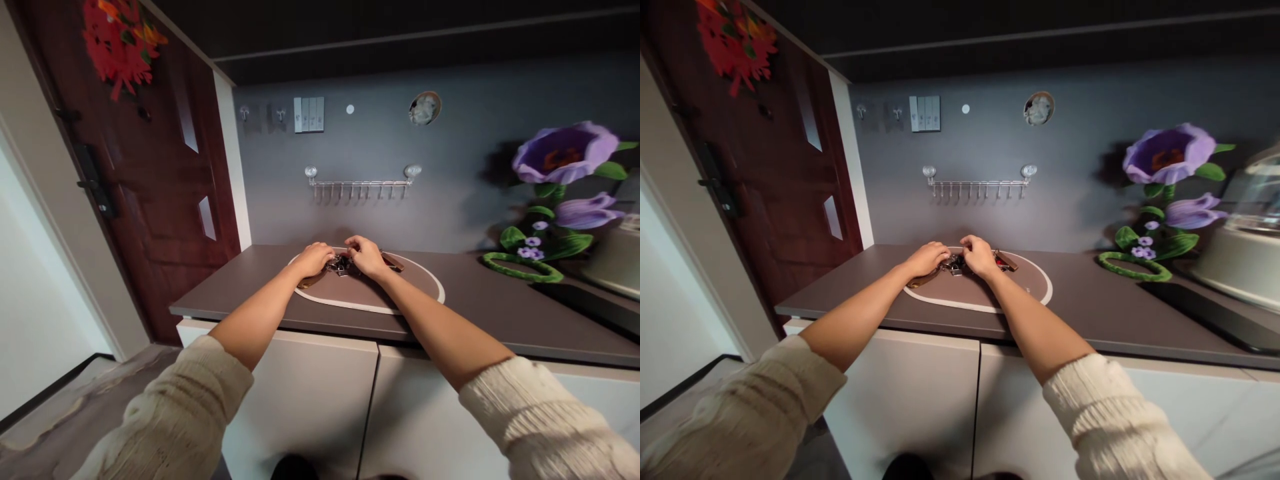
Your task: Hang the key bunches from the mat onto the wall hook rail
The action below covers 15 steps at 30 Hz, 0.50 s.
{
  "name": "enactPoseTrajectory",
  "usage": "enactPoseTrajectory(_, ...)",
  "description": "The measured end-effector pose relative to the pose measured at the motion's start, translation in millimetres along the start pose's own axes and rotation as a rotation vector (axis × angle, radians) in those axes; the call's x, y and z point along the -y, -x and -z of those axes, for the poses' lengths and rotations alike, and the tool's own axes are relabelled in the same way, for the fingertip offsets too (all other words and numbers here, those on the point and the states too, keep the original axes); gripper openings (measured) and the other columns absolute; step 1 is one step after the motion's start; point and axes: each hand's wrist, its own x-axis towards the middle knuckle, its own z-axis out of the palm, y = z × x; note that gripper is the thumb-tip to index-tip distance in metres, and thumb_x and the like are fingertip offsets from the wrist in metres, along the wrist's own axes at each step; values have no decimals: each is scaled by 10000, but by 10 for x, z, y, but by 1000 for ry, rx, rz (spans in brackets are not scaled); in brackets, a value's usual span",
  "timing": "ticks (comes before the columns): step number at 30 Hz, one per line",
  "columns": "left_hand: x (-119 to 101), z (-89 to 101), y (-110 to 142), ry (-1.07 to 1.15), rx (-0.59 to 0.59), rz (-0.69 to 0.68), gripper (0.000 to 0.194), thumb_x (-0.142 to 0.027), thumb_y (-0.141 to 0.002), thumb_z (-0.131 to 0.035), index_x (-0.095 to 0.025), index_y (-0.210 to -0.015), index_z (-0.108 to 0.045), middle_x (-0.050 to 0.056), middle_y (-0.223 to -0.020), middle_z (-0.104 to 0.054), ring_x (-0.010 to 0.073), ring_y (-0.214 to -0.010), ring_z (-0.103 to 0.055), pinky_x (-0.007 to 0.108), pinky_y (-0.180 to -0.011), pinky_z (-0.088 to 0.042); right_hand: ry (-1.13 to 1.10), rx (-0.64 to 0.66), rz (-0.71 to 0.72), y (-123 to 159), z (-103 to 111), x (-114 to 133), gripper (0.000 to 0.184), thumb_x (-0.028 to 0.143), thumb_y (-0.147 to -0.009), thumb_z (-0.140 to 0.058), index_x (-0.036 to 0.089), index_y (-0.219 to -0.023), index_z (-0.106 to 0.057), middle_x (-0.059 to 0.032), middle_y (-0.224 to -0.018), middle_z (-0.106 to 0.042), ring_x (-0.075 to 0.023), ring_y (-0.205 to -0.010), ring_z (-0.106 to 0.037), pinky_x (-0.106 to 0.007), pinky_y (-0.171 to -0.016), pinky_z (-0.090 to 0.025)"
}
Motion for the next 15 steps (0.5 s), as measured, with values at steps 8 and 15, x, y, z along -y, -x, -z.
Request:
enactPoseTrajectory(8,-5,49,-6,48,-92,76,243,-247,-848,-351,-195,-852,-588,63,-875,-621,176,-830,-534,264,-762,-373,-12,-10,18,5,-13,-3,257,90,-694,-450,172,-894,-588,-45,-786,-630,-142,-734,-567,-284,-760,-426)
enactPoseTrajectory(15,28,78,-39,83,-242,124,279,-271,-847,-355,-176,-898,-613,80,-912,-629,177,-843,-537,260,-764,-376,-29,5,23,21,2,56,227,117,-704,-475,180,-890,-589,-32,-790,-625,-133,-724,-552,-282,-761,-412)
